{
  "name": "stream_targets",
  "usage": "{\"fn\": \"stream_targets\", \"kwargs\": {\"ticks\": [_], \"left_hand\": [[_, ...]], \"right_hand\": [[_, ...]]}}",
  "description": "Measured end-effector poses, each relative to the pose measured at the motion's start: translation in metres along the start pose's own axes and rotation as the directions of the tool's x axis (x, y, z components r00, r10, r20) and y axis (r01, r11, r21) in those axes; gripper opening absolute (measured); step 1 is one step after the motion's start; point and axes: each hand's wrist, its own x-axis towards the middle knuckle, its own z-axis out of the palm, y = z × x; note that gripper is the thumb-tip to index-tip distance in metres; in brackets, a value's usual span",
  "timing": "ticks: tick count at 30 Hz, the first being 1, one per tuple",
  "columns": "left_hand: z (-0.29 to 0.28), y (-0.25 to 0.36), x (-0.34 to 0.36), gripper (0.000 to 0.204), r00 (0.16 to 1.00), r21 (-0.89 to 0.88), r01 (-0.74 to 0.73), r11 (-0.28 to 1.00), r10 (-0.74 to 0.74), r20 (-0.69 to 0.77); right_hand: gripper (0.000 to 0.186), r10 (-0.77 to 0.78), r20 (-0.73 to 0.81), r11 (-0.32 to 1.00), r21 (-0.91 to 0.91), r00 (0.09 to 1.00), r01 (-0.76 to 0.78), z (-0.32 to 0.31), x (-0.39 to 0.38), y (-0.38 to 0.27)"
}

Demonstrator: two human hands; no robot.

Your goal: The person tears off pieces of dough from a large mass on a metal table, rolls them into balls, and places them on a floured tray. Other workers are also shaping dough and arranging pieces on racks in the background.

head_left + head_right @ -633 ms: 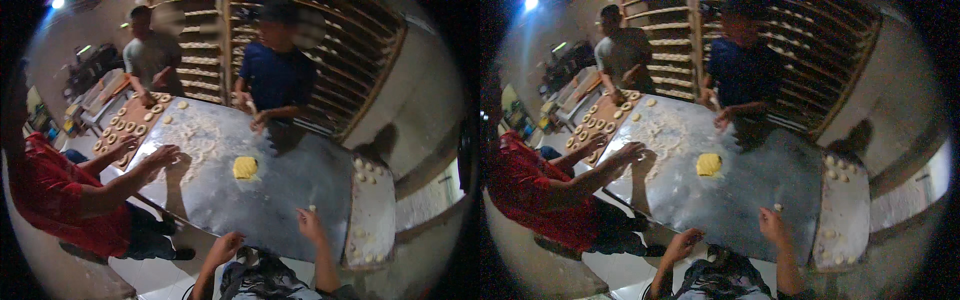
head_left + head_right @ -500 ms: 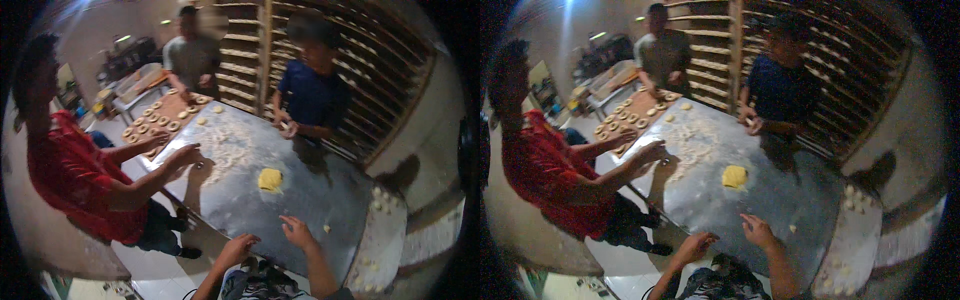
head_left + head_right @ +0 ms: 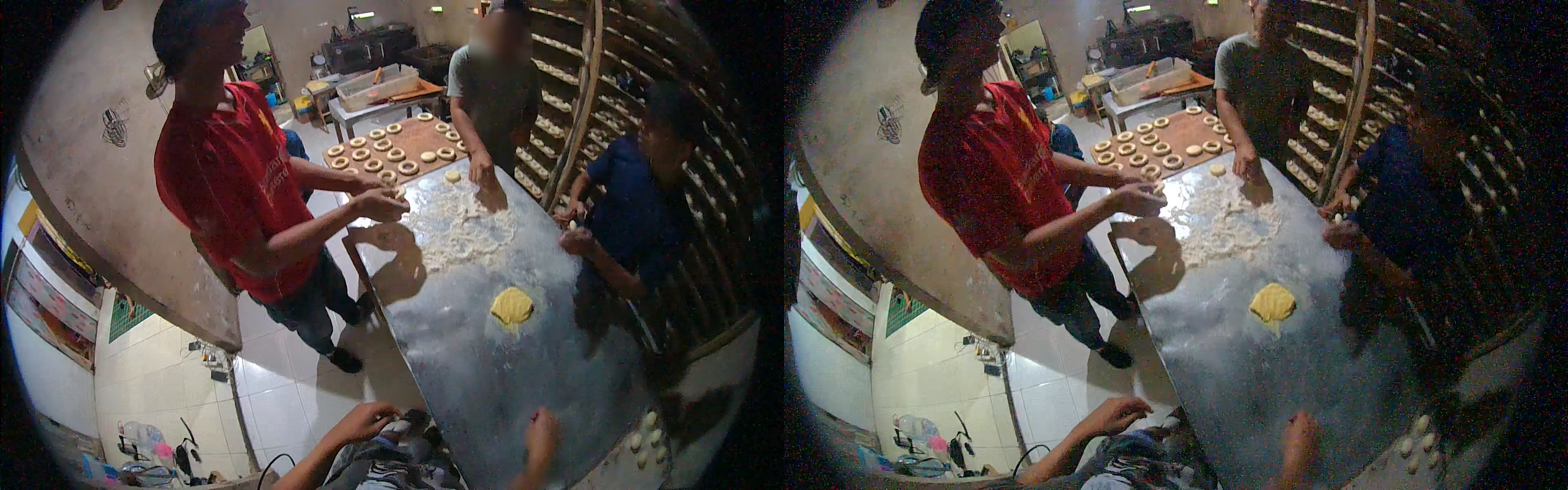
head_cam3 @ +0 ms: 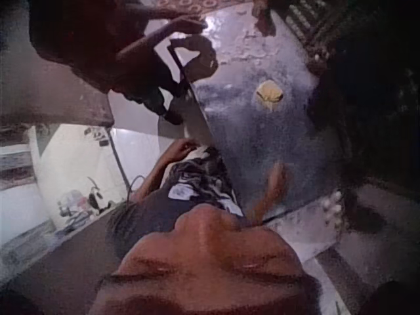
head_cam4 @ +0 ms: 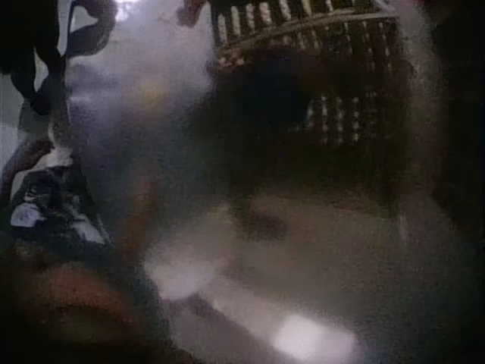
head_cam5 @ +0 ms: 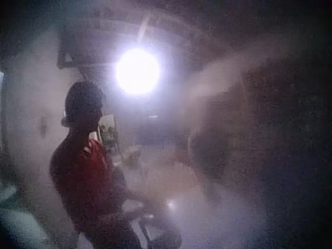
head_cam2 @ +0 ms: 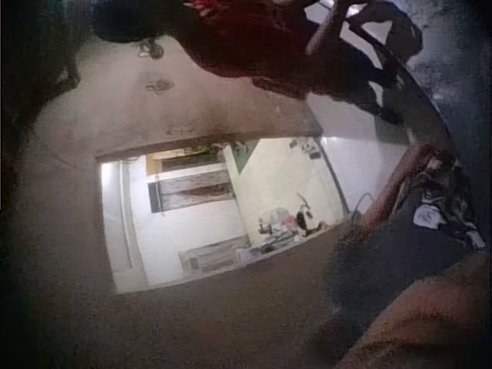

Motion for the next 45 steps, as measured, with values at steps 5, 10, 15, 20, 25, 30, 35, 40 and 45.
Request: {"fn": "stream_targets", "kwargs": {"ticks": [5, 10, 15, 20, 25, 30, 35, 40, 45], "left_hand": [[0.071, 0.073, 0.066, 0.036, 0.997, -0.386, -0.053, 0.921, 0.074, 0.039], [0.119, 0.146, 0.104, 0.063, 0.992, -0.978, 0.123, 0.168, -0.025, 0.121], [0.161, 0.154, 0.119, 0.073, 0.986, -0.99, -0.092, 0.105, 0.145, -0.077], [0.19, 0.215, 0.106, 0.079, 0.954, -0.898, 0.074, 0.434, 0.233, 0.191], [0.188, 0.234, 0.113, 0.077, 0.801, -0.859, -0.071, 0.508, 0.542, 0.254], [0.214, 0.247, 0.141, 0.077, 0.792, -0.546, -0.463, 0.698, 0.603, 0.1], [0.234, 0.253, 0.084, 0.076, 0.568, -0.513, -0.597, 0.617, 0.777, 0.273], [0.283, 0.214, 0.106, 0.073, 0.802, -0.586, -0.18, 0.79, 0.462, 0.377], [0.218, 0.277, 0.062, 0.069, 0.604, -0.659, -0.612, 0.437, 0.796, -0.033]], "right_hand": [[0.021, -0.408, 0.078, 0.682, 0.688, 0.91, 0.247, -0.055, -0.049, -0.073], [0.046, -0.608, -0.212, 0.379, 0.769, 0.765, 0.514, -0.066, -0.103, -0.123], [0.067, -0.532, -0.479, 0.459, 0.53, 0.698, 0.713, -0.066, -0.109, -0.119], [0.068, -0.29, -0.625, 0.409, 0.604, 0.725, 0.684, -0.053, -0.046, -0.075], [0.076, -0.074, -0.715, 0.381, 0.624, 0.695, 0.682, -0.062, -0.047, -0.065], [0.072, 0.023, -0.685, -0.035, 0.727, 0.728, 0.685, -0.051, -0.121, -0.061], [0.079, 0.129, -0.815, 0.264, 0.578, 0.566, 0.772, -0.077, -0.127, -0.019], [0.078, 0.192, -0.77, -0.275, 0.553, 0.609, 0.786, -0.117, -0.104, 0.001], [0.094, -0.044, -0.678, -0.083, 0.735, 0.734, 0.673, -0.074, -0.13, -0.045]]}}
